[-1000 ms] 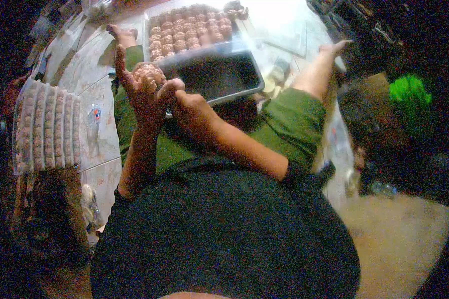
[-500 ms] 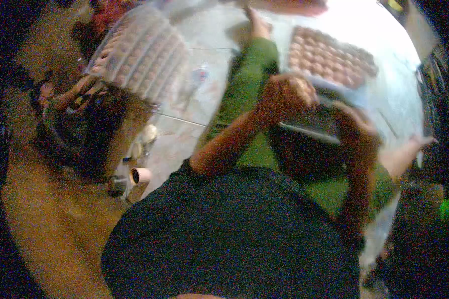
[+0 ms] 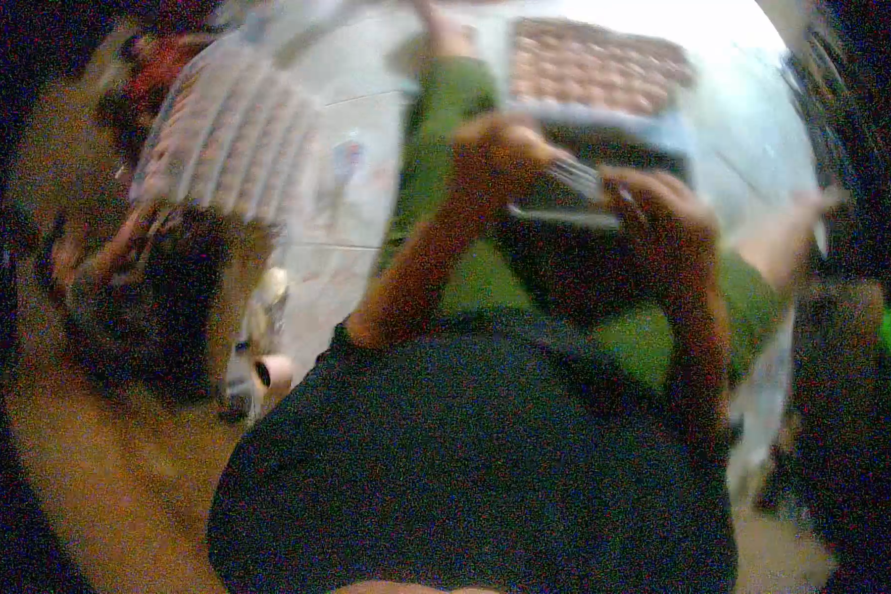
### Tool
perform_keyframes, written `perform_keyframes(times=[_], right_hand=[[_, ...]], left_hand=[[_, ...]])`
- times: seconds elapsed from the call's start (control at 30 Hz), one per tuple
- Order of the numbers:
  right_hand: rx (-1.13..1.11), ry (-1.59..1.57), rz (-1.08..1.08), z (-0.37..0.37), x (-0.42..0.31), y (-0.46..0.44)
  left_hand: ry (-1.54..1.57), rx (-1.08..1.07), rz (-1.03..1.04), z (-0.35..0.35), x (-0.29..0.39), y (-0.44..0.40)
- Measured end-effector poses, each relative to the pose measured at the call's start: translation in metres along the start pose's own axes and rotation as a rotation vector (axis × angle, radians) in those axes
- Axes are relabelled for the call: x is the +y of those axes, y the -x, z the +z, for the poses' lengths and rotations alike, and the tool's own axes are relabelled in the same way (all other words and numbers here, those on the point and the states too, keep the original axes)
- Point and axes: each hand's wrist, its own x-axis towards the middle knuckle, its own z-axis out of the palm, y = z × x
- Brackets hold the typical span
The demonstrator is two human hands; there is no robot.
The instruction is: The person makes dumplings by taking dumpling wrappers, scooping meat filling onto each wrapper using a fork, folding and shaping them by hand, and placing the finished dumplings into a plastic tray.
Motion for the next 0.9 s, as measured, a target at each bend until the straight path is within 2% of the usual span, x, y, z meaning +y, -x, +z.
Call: perform_keyframes(times=[0.03, 0.07, 0.1, 0.13, 0.2, 0.3, 0.4, 0.5, 0.6, 0.7, 0.73, 0.77, 0.8, 0.87, 0.9], right_hand=[[0.029, 0.030, -0.072, 0.003, 0.006, 0.000], [0.025, 0.024, -0.138, 0.005, 0.010, -0.001], [0.016, 0.053, -0.064, 0.009, 0.006, -0.001], [0.036, 0.046, -0.080, 0.012, 0.007, -0.001], [0.072, 0.018, -0.131, 0.017, 0.013, -0.002], [0.085, -0.004, -0.152, 0.024, 0.019, -0.002], [-0.031, -0.422, 0.138, 0.037, 0.031, -0.003], [-0.017, -0.719, 0.249, 0.060, 0.045, -0.005], [0.093, -0.730, 0.205, 0.064, 0.044, -0.008], [0.357, -0.777, 0.066, 0.052, 0.048, -0.016], [0.477, -0.583, 0.187, 0.027, 0.040, -0.023], [0.522, -0.433, 0.132, 0.023, 0.049, -0.021], [0.564, -0.283, 0.076, 0.019, 0.064, -0.020], [0.207, 0.130, -0.147, 0.032, 0.144, -0.014], [-0.160, 0.455, 0.181, 0.035, 0.145, -0.008]], left_hand=[[-0.497, -0.096, 0.384, 0.002, -0.028, 0.002], [-0.176, -0.037, -0.003, 0.001, 0.003, -0.001], [-0.295, -0.074, 0.038, 0.000, 0.006, -0.003], [-0.225, -0.034, 0.088, 0.002, 0.009, -0.003], [-0.219, -0.078, 0.010, 0.006, 0.008, -0.001], [-0.263, -0.088, 0.021, 0.012, -0.001, 0.002], [-0.276, -0.144, 0.076, 0.012, -0.016, 0.003], [-0.269, -0.098, 0.085, 0.018, -0.025, 0.004], [-0.277, -0.084, 0.161, 0.022, -0.023, 0.001], [-0.055, -0.321, -0.364, 0.006, -0.026, 0.006], [-0.146, -0.304, -0.290, 0.005, -0.029, 0.007], [-0.238, -0.288, -0.215, 0.004, -0.032, 0.007], [-0.156, -0.296, -0.183, 0.003, -0.030, 0.004], [0.010, -0.272, -0.184, 0.002, -0.025, 0.002], [0.094, -0.237, -0.210, 0.003, -0.024, 0.001]])
